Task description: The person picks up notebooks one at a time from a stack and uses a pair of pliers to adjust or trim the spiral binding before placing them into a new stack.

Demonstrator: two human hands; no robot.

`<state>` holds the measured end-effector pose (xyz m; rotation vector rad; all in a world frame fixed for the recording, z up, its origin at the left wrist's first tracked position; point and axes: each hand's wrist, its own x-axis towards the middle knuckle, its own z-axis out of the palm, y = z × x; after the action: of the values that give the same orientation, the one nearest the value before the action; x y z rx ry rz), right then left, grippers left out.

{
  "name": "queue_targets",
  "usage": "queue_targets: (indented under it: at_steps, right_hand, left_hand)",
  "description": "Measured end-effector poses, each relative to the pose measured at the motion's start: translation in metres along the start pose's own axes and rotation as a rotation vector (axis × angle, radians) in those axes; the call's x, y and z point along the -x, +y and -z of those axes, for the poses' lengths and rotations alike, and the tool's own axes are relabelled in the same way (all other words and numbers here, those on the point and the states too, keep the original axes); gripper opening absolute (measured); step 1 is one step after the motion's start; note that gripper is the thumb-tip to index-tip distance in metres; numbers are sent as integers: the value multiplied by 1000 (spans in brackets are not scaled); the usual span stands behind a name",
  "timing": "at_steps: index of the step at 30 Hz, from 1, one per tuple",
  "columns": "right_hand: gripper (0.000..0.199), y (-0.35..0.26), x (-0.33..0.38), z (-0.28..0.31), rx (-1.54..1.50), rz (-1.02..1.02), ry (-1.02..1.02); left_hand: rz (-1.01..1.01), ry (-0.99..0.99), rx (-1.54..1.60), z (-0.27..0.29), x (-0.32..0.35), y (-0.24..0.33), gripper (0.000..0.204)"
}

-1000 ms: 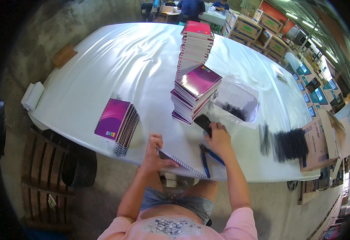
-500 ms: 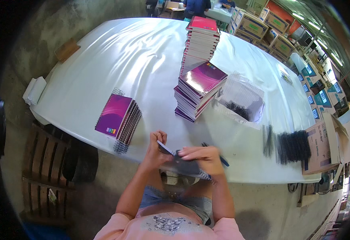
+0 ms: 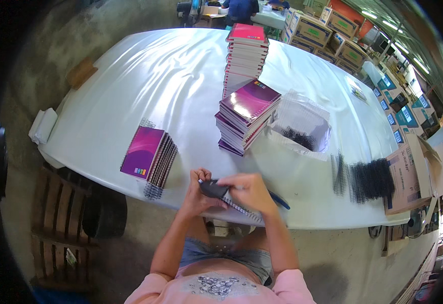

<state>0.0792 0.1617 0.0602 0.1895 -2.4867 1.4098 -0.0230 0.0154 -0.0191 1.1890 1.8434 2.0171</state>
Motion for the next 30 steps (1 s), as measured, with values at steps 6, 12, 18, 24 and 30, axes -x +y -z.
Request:
queue_targets:
  at_steps: [6, 12, 18, 24, 30]
  right_hand:
    - [33, -3, -8, -2, -17, -87, 89]
    - [33, 48, 49, 63, 473, -384, 647]
    - [52, 17, 79, 10, 769, -526, 429]
    - [49, 25, 104, -33, 865, -542, 550]
    - [44, -59, 64, -42, 414, -32, 510]
  left_hand:
    - [34, -25, 15, 0, 3, -3, 84]
    - [75, 18, 82, -5, 7, -4, 60]
    - [122, 308, 425, -4, 16, 12, 42]
    - [-52, 470, 252, -11, 18, 44, 52]
    - [-157, 508, -6, -7, 21, 54, 60]
